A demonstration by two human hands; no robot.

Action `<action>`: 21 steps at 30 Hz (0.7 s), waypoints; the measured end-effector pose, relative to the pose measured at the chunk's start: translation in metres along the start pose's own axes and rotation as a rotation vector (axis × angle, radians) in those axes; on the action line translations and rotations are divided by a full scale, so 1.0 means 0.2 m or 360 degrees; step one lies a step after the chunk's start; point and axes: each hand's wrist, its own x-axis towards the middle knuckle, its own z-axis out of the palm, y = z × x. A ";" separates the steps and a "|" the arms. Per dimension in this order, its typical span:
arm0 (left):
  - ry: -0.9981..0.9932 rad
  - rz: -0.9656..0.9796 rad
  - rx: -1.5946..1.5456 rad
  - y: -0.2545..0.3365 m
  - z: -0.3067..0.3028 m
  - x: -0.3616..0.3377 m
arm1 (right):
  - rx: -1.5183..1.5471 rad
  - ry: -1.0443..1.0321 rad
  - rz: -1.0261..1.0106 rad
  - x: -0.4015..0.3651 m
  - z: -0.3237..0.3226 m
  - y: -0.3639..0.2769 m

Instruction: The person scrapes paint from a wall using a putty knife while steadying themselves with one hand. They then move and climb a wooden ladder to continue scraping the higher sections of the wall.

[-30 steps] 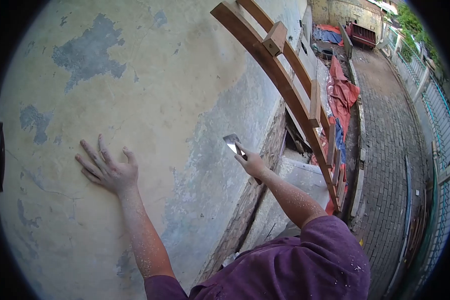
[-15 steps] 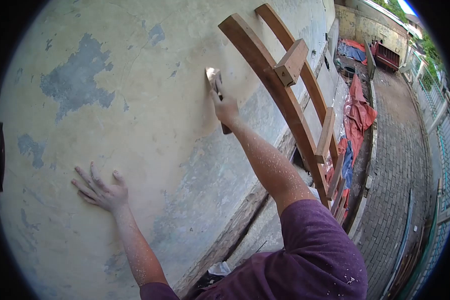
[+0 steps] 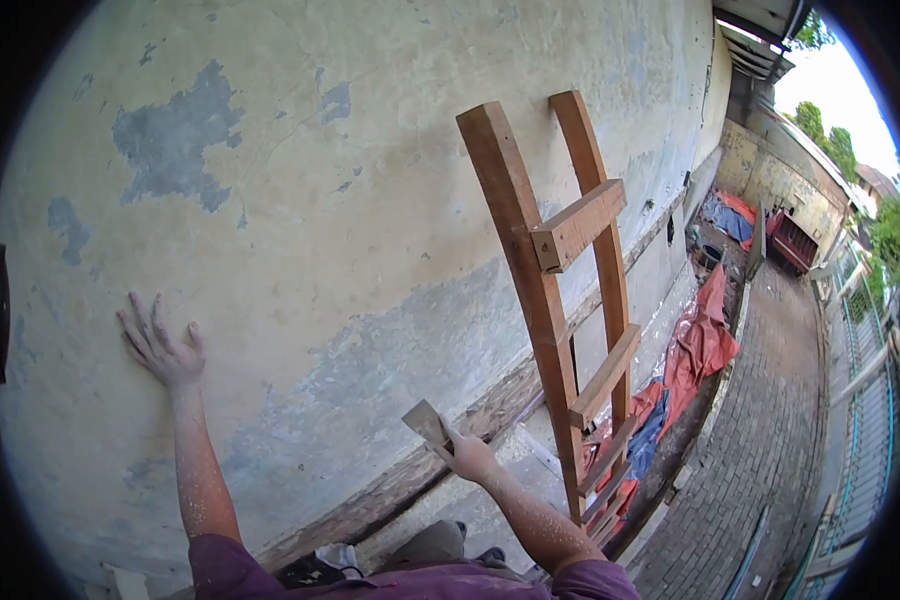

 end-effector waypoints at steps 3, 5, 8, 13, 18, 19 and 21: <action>-0.0027 -0.0055 0.0020 0.04 -0.01 -0.09 | 0.0144 0.0123 0.0147 -0.17 -0.03 0.02; 0.0032 -0.0168 0.0035 0.13 0.05 -0.17 | 0.0176 0.0347 0.0057 -0.24 -0.04 0.09; -0.0015 -0.0178 0.0036 0.27 0.10 -0.34 | 0.0332 0.0537 0.0169 -0.42 -0.08 0.14; 0.0036 -0.0263 -0.0020 0.42 0.14 -0.45 | 0.0113 0.0647 0.0537 -0.84 -0.09 0.37; 0.0056 -0.0306 0.0042 0.42 0.16 -0.48 | 0.0139 0.0958 0.1047 -1.19 -0.09 0.58; 0.0061 -0.0305 0.0038 0.42 0.17 -0.48 | 0.0108 0.1051 0.1131 -1.24 -0.09 0.62; 0.0060 -0.0315 0.0076 0.41 0.16 -0.48 | 0.0099 0.1273 0.1275 -1.24 -0.12 0.68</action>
